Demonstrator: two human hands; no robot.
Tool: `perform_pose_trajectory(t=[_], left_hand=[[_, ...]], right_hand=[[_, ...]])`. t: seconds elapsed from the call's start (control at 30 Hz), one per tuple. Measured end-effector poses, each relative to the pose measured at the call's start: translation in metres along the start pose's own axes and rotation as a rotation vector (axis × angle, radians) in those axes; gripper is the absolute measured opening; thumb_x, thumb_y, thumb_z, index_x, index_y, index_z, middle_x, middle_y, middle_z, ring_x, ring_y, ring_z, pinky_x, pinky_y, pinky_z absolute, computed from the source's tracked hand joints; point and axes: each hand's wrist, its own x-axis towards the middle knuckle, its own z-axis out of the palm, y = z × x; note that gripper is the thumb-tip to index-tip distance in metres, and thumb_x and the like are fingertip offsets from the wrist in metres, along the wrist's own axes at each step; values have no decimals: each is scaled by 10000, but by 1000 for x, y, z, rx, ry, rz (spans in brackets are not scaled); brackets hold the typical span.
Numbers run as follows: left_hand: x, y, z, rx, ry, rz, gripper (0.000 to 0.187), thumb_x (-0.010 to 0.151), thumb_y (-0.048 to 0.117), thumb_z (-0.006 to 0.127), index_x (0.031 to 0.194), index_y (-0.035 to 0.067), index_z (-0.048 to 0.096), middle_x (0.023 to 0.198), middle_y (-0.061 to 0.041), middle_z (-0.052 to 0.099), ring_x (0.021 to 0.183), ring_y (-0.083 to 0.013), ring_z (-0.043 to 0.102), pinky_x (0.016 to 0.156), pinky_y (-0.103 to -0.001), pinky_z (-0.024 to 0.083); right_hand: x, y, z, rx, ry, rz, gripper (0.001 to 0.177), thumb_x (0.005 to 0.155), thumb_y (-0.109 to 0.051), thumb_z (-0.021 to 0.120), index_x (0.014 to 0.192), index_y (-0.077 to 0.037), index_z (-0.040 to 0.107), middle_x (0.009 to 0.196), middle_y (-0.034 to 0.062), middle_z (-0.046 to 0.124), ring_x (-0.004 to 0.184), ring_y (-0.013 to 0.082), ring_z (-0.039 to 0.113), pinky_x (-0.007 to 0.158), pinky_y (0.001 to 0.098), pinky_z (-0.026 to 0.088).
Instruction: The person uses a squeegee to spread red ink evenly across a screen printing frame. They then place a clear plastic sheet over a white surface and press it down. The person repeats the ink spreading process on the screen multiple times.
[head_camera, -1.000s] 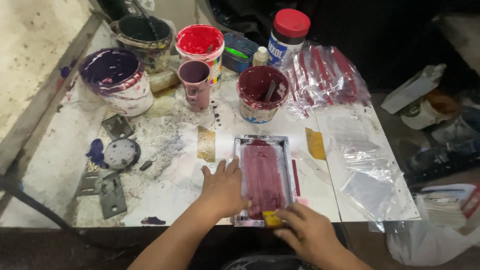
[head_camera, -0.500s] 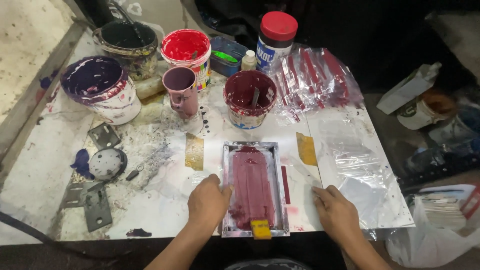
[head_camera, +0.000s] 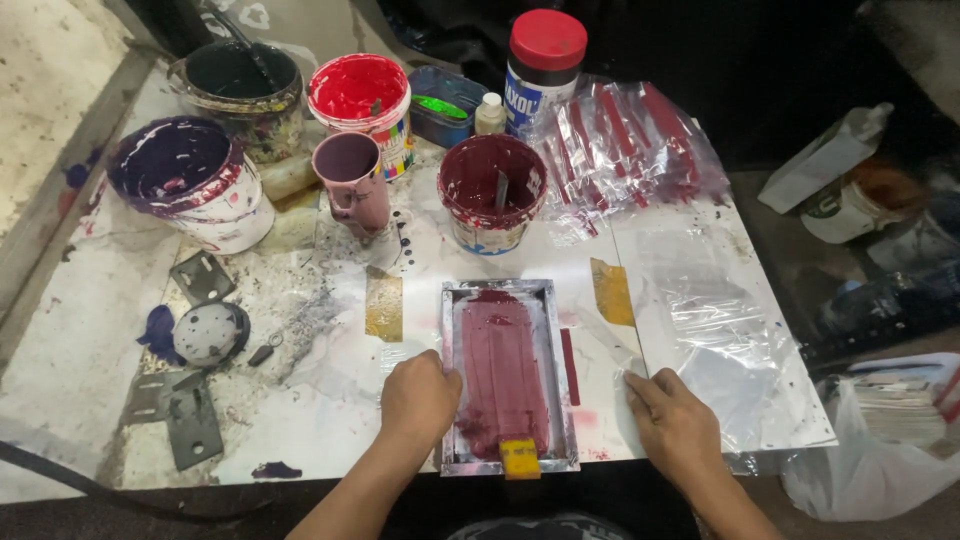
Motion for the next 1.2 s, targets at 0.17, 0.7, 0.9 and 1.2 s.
perform_pose_trajectory(t=[0.17,0.7,0.9,1.2], left_hand=[[1,1,-8,-27,-51,-35,215,898,212,515,778,65,615,776,-100,672,717,-297,620,608,-415,469],[-7,-12,-56,-65,6,-86,236,869,248,552,846,51,679,903,-182,741,841,-348,693,764,-468,533],[-43,-17,-134,-3,3,-300,201,1024,145,580,867,61,674,744,-53,674,575,-151,628,448,-210,519],[-22,-90,-139,172,208,-221,251,882,256,593,815,43,708,835,-166,745,813,-339,705,739,-457,545]], right_hand=[[-1,-1,1,-46,48,-70,331,969,-363,586,1247,-248,723,962,-51,612,683,187,633,487,384,536],[-1,-9,-7,-41,-9,-10,381,975,-402,542,1297,-263,691,1008,-45,618,771,194,658,549,392,555],[-4,-7,-4,-51,48,-44,380,968,-399,561,1277,-237,711,1010,-45,641,780,186,670,538,378,568],[-5,-4,-5,46,46,63,415,936,-396,598,1302,-238,718,1055,-19,659,890,185,673,707,367,564]])
